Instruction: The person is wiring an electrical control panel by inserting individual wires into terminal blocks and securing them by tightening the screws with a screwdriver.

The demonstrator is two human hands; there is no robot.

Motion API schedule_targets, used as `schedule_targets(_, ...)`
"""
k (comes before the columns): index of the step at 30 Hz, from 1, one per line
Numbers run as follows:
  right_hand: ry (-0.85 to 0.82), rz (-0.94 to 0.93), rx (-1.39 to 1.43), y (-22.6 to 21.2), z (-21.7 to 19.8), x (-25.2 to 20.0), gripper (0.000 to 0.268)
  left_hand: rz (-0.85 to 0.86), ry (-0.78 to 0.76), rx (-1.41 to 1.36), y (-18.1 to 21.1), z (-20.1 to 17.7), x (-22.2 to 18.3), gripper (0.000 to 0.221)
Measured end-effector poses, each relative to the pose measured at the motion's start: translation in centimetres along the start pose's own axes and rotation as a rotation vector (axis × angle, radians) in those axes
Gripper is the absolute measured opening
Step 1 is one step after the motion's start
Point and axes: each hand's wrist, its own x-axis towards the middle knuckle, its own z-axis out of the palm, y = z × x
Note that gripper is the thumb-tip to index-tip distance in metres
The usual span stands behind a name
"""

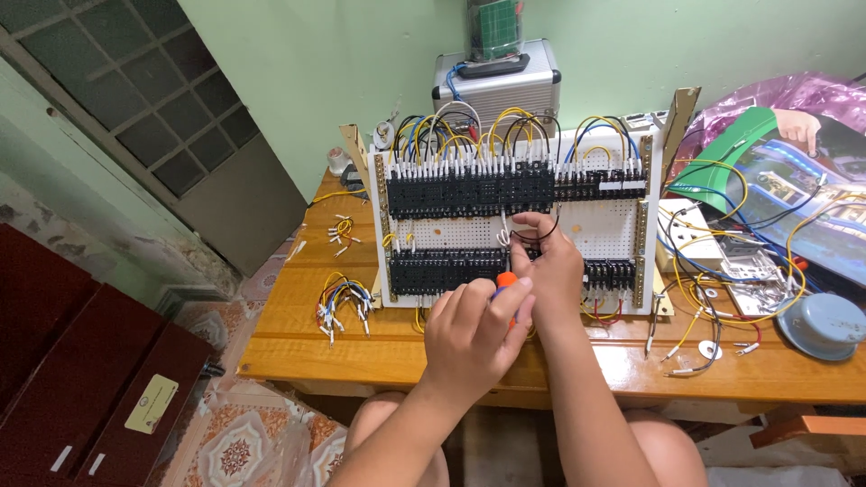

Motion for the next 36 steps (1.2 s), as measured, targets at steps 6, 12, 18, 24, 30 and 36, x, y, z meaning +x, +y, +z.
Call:
schedule_targets(6, 0.065, 0.054, 0.076, -0.8, 0.1, -0.1, 0.025, 0.005, 0.003, -0.119, 0.0, 0.1, -0.4, 0.052)
schedule_targets(12, 0.08, 0.096, 0.345, -0.8, -0.8, 0.3, 0.025, 0.086, 0.093, -0.136, -0.6, -0.1, -0.5, 0.046)
schedule_targets(18, 0.127, -0.244, 0.272, -4.7, -5.3, 0.3, 0.027, -0.139, 0.28, -0.582, -0.9, -0.2, -1.4, 0.018)
schedule_targets(24, 0.123, -0.648, 0.158, -6.9, -8.0, 0.3, 0.026, -0.849, -0.001, -1.223, -1.2, -2.1, 0.9, 0.055)
schedule_targets(30, 0.015, -0.67, 0.121, -8.0, -8.7, -0.4, 0.027, -1.001, -0.225, -1.363, -1.2, -0.6, -0.7, 0.037)
schedule_targets(36, -0.047, -0.624, 0.131, -8.7, -8.1, -1.1, 0.025, -1.031, -0.143, -1.315, -0.9, -1.2, 0.6, 0.016)
